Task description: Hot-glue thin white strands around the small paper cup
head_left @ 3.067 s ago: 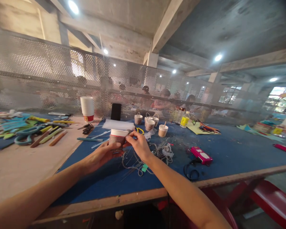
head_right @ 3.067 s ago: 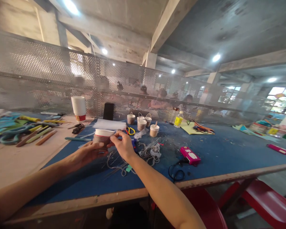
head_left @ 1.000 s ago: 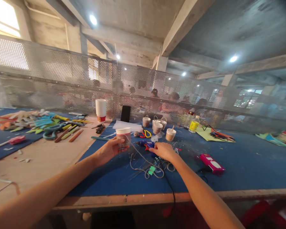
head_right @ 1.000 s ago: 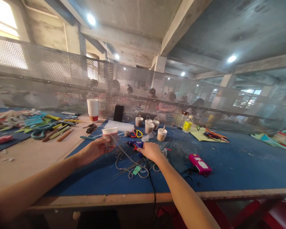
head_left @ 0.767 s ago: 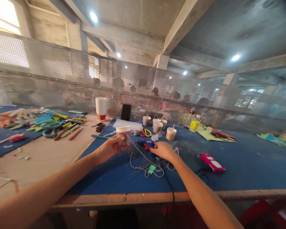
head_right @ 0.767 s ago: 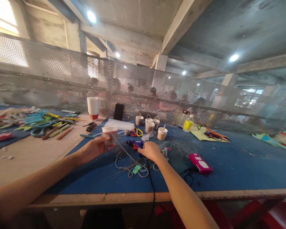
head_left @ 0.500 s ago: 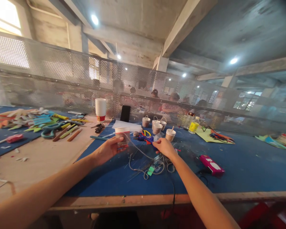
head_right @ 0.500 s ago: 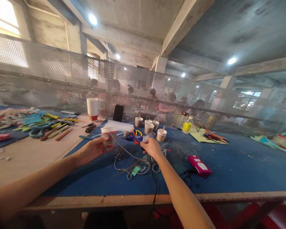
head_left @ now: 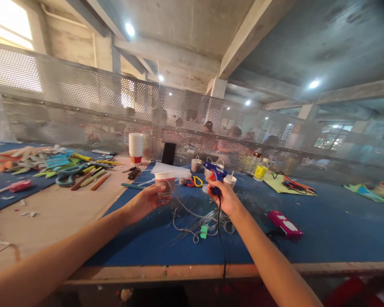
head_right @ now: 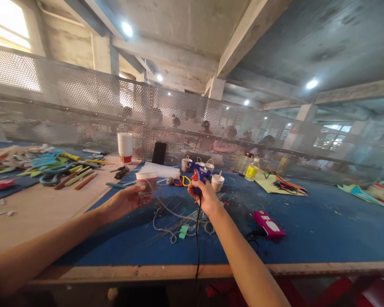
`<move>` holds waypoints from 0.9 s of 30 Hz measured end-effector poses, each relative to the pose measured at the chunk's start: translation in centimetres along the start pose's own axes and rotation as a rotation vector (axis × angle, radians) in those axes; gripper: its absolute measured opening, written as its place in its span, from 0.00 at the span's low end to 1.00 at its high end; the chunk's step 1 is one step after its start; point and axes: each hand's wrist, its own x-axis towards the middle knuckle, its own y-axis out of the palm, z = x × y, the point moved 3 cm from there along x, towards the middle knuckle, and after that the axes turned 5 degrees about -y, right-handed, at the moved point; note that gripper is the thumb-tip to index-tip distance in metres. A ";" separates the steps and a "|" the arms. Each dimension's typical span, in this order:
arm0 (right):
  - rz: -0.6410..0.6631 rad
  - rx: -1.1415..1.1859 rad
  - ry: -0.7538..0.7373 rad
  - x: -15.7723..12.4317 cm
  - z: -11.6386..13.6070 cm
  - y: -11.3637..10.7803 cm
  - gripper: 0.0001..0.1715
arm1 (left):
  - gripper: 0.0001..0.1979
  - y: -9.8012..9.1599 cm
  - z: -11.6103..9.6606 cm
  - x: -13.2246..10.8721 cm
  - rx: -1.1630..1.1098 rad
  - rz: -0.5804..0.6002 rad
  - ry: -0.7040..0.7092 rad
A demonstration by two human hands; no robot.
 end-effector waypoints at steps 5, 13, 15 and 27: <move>0.148 -0.137 -0.082 -1.0 0.6 2.1 0.16 | 0.11 -0.1 0.0 -0.1 0.016 -0.005 0.009; 0.312 -0.533 -0.308 -2.9 0.0 6.1 0.20 | 0.11 0.1 0.0 0.0 0.076 0.025 0.031; 0.339 -0.619 -0.314 -3.5 -0.8 6.1 0.22 | 0.11 0.1 -0.1 0.0 0.075 0.002 0.032; 0.320 -1.121 -0.650 -4.1 -1.8 4.6 0.18 | 0.18 0.5 0.0 -0.1 0.132 -0.053 0.054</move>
